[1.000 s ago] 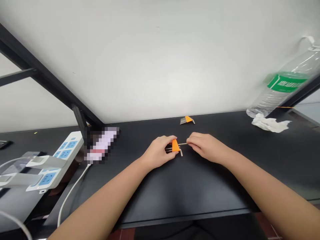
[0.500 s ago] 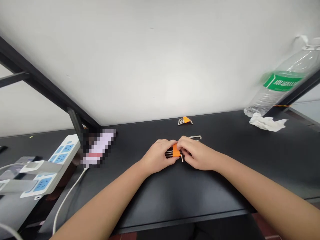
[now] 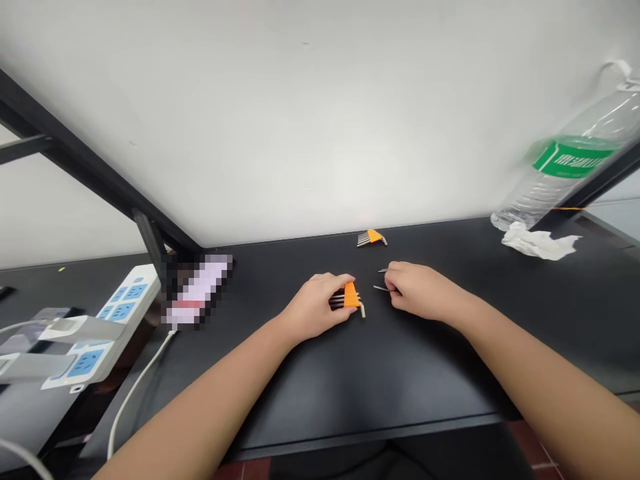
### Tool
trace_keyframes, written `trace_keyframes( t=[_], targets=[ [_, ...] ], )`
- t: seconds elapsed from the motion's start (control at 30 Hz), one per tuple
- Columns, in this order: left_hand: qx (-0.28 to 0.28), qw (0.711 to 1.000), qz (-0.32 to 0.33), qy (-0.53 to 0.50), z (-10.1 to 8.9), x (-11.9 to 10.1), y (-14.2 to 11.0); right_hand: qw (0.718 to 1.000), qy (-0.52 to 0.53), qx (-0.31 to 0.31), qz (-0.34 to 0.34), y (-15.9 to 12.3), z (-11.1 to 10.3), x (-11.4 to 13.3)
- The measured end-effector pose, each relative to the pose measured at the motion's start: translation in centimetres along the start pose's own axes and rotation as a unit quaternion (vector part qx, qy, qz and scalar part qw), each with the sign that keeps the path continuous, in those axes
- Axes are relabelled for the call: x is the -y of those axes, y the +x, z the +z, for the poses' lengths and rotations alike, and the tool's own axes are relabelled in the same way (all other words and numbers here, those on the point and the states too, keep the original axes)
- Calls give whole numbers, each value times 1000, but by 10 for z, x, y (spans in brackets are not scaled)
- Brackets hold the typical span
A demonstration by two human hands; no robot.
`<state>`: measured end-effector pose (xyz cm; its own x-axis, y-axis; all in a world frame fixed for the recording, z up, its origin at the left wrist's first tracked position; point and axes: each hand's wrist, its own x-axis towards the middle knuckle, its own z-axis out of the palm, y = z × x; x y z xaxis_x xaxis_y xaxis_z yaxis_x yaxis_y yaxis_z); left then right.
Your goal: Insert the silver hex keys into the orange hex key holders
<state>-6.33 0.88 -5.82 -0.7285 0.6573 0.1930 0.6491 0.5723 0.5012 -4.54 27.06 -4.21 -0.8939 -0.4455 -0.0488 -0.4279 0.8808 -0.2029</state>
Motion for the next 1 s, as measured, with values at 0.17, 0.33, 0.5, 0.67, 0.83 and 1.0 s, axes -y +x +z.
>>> trace_keyframes(
  t=[0.17, 0.33, 0.5, 0.67, 0.83, 1.0],
  targets=[
    [0, 1000, -2, 2, -1, -1, 1, 991, 108, -41, -72, 1, 1, 11],
    [1, 1000, -3, 1, -3, -3, 0, 983, 127, -64, -114, 2, 3, 9],
    [-1, 1000, 0, -7, -1, -3, 0, 983, 111, -76, -122, 0, 3, 9],
    [-13, 1000, -11, -18, -1, -3, 0, 984, 109, -74, -123, -1, 5, 8],
    [-10, 1000, -9, -16, -2, -3, 0, 982, 117, -84, -123, -2, 3, 9],
    [-12, 1000, -10, -24, -2, -2, -1, 980, 132, -85, -118, -3, -1, 10]
  ],
)
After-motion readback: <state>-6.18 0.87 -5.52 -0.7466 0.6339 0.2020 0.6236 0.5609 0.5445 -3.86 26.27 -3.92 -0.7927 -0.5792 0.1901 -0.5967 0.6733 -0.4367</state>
